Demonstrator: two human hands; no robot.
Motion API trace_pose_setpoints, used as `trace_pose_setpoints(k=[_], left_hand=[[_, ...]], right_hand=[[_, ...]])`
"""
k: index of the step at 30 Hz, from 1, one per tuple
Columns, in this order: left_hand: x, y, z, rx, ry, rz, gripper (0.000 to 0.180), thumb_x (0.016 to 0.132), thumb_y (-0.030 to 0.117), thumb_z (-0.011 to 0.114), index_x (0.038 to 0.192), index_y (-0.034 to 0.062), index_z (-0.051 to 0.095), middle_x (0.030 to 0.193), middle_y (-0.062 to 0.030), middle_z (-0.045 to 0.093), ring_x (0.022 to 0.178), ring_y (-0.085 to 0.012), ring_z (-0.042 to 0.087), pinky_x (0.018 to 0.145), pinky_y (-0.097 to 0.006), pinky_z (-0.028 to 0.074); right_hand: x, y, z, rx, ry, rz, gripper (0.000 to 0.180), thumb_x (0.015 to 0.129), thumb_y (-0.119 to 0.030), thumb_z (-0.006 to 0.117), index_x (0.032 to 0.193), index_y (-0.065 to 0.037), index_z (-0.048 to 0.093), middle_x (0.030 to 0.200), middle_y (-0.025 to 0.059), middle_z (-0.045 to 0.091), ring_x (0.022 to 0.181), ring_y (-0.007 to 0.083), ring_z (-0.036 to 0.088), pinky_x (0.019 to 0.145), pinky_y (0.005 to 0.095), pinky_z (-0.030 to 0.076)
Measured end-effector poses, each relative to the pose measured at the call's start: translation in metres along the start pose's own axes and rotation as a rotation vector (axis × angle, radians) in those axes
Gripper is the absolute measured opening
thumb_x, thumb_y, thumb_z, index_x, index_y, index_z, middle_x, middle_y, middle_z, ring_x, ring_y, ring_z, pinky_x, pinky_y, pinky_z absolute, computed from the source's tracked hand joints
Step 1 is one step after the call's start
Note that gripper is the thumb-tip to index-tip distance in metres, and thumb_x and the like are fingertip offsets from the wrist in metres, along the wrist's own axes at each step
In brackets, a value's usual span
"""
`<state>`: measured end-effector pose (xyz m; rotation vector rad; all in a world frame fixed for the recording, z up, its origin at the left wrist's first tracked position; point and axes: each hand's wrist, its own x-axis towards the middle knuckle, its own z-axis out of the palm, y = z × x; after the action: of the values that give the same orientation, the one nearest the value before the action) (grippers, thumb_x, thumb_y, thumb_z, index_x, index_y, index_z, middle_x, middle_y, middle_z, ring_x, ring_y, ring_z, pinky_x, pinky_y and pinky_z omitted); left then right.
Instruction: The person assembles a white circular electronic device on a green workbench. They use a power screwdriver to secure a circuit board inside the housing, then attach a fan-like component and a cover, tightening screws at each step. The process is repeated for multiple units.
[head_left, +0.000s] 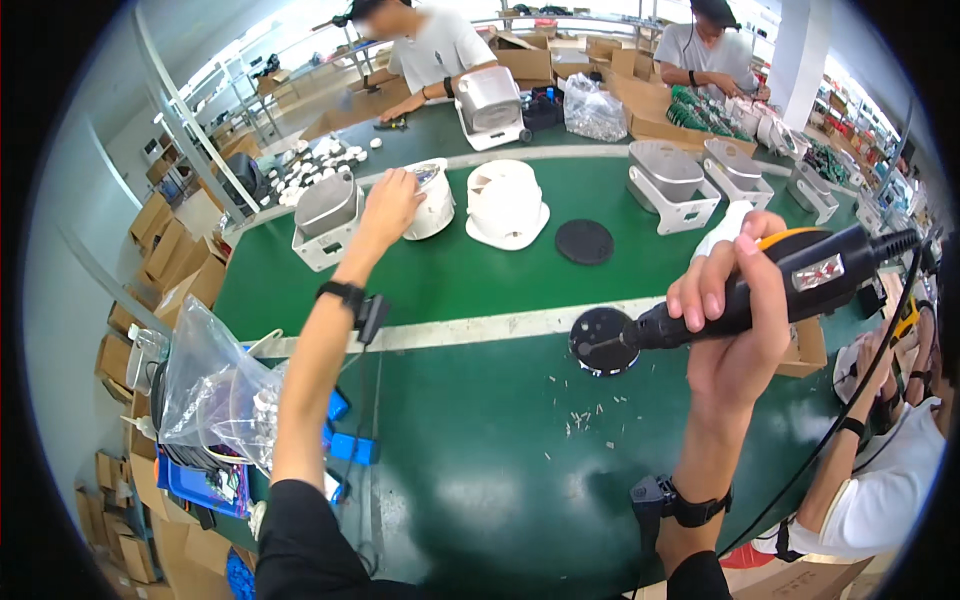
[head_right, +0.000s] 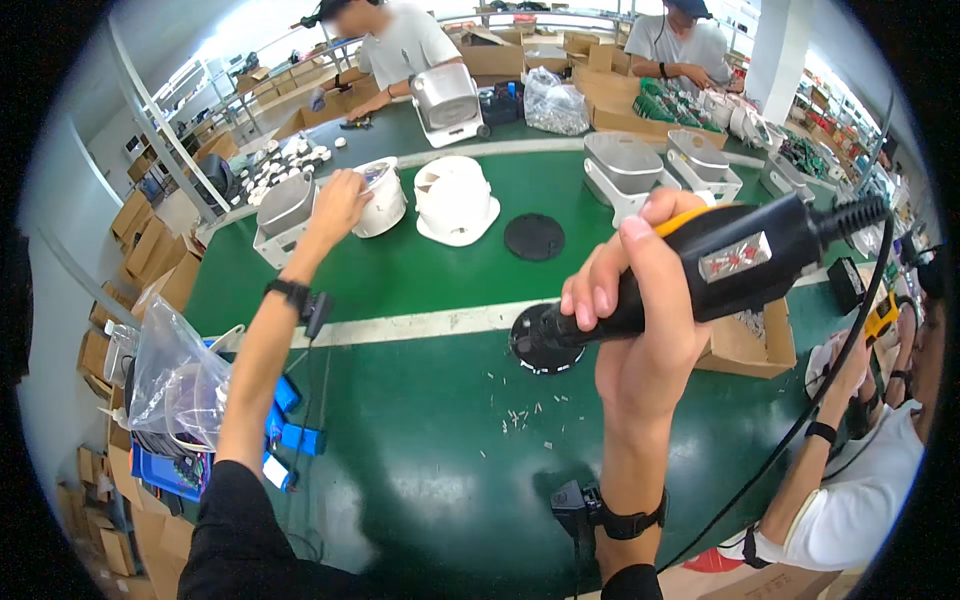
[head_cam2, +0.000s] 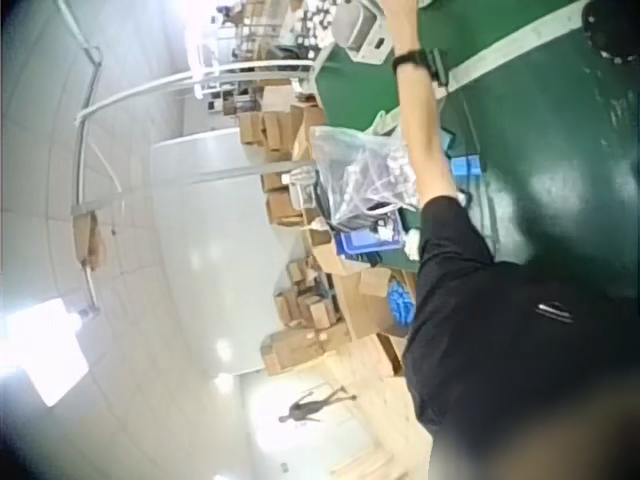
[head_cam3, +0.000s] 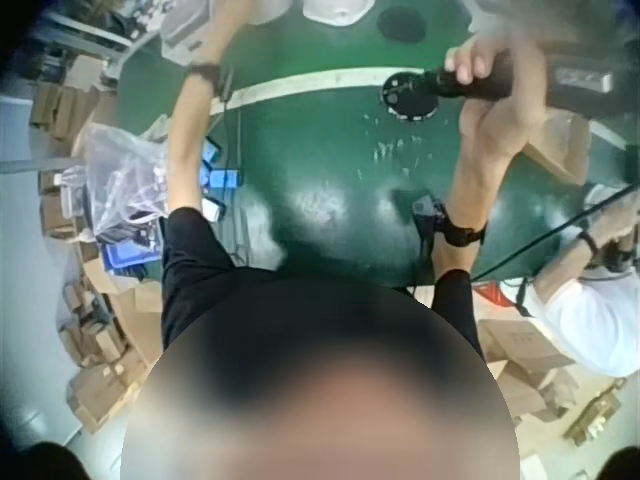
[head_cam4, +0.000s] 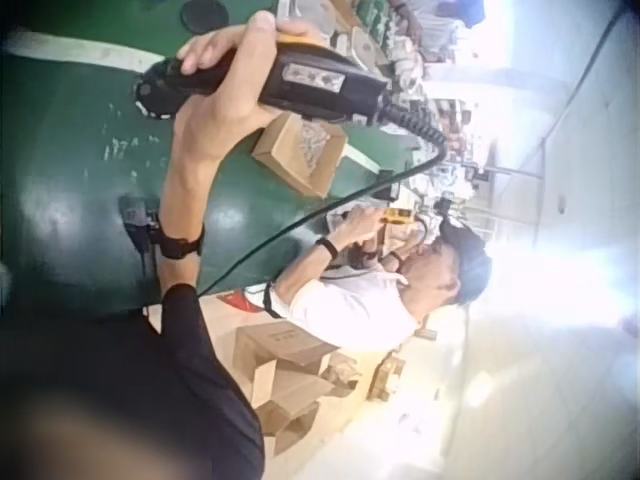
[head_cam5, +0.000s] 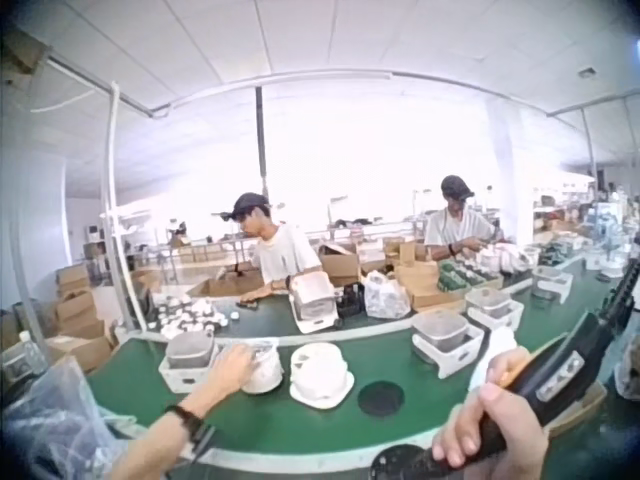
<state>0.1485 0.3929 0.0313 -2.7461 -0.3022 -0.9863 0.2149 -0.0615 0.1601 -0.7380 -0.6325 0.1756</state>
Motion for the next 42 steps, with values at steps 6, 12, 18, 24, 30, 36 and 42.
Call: trace_pose_setpoints(k=[6, 12, 18, 24, 30, 36, 42], left_hand=[[-0.104, 0.117, -0.132, -0.347, -0.156, 0.235, 0.028, 0.076, 0.002, 0.076, 0.097, 0.0004, 0.058, 0.092, -0.0164, 0.055, 0.089, -0.0384, 0.057, 0.077, -0.047, 0.047], [-0.133, 0.182, -0.193, -0.667, -0.234, 0.166, 0.068, 0.065, 0.023, 0.091, 0.122, 0.0042, 0.059, 0.125, -0.0166, 0.060, 0.121, -0.0393, 0.056, 0.105, -0.051, 0.044], [-0.124, 0.163, -0.169, -0.590, -0.462, -0.097, 0.101, 0.068, 0.039, 0.088, 0.152, 0.0057, 0.045, 0.151, -0.0222, 0.045, 0.137, -0.0420, 0.046, 0.115, -0.049, 0.038], [-0.128, 0.168, -0.170, -0.648, -0.471, -0.062, 0.104, 0.066, 0.043, 0.089, 0.152, 0.0043, 0.045, 0.143, -0.0202, 0.049, 0.127, -0.0400, 0.051, 0.108, -0.046, 0.043], [-0.129, 0.167, -0.168, -0.645, -0.459, -0.069, 0.103, 0.066, 0.044, 0.089, 0.150, 0.0042, 0.046, 0.145, -0.0205, 0.048, 0.130, -0.0397, 0.050, 0.109, -0.045, 0.044], [-0.128, 0.168, -0.169, -0.638, -0.470, -0.085, 0.101, 0.066, 0.043, 0.089, 0.150, 0.0039, 0.047, 0.146, -0.0213, 0.047, 0.131, -0.0399, 0.049, 0.110, -0.045, 0.043], [-0.129, 0.168, -0.170, -0.621, -0.469, -0.076, 0.102, 0.066, 0.043, 0.088, 0.151, 0.0047, 0.046, 0.146, -0.0211, 0.048, 0.131, -0.0399, 0.050, 0.110, -0.045, 0.043]], right_hand=[[-0.009, 0.002, 0.010, -0.071, -0.114, 0.086, 0.028, 0.108, -0.026, 0.046, 0.126, -0.006, 0.051, 0.057, -0.0017, 0.037, 0.046, 0.0097, 0.036, 0.050, 0.0281, 0.037], [-0.026, 0.036, 0.060, -0.171, -0.153, 0.090, 0.033, 0.105, -0.032, 0.056, 0.085, -0.005, 0.058, 0.054, -0.0009, 0.038, 0.042, 0.0109, 0.039, 0.044, 0.0295, 0.038], [-0.023, 0.056, 0.110, -0.079, -0.028, 0.177, 0.032, 0.100, -0.016, 0.064, 0.073, -0.006, 0.052, 0.051, 0.0019, 0.044, 0.037, 0.0125, 0.041, 0.039, 0.0288, 0.036], [-0.026, 0.081, 0.111, -0.217, -0.093, 0.170, 0.036, 0.099, -0.022, 0.064, 0.069, -0.005, 0.056, 0.050, 0.0019, 0.045, 0.038, 0.0124, 0.042, 0.041, 0.0285, 0.036], [-0.030, 0.075, 0.123, -0.236, -0.088, 0.251, 0.033, 0.098, -0.021, 0.065, 0.071, -0.003, 0.058, 0.051, 0.0022, 0.046, 0.039, 0.0115, 0.043, 0.041, 0.0280, 0.036], [-0.027, 0.085, 0.110, -0.128, -0.186, 0.229, 0.027, 0.097, -0.021, 0.065, 0.079, -0.002, 0.063, 0.051, 0.0023, 0.046, 0.039, 0.0115, 0.043, 0.040, 0.0276, 0.036], [-0.029, 0.082, 0.113, -0.198, -0.153, 0.224, 0.024, 0.097, -0.023, 0.066, 0.091, 0.000, 0.066, 0.052, 0.0025, 0.046, 0.039, 0.0119, 0.042, 0.041, 0.0284, 0.036]])
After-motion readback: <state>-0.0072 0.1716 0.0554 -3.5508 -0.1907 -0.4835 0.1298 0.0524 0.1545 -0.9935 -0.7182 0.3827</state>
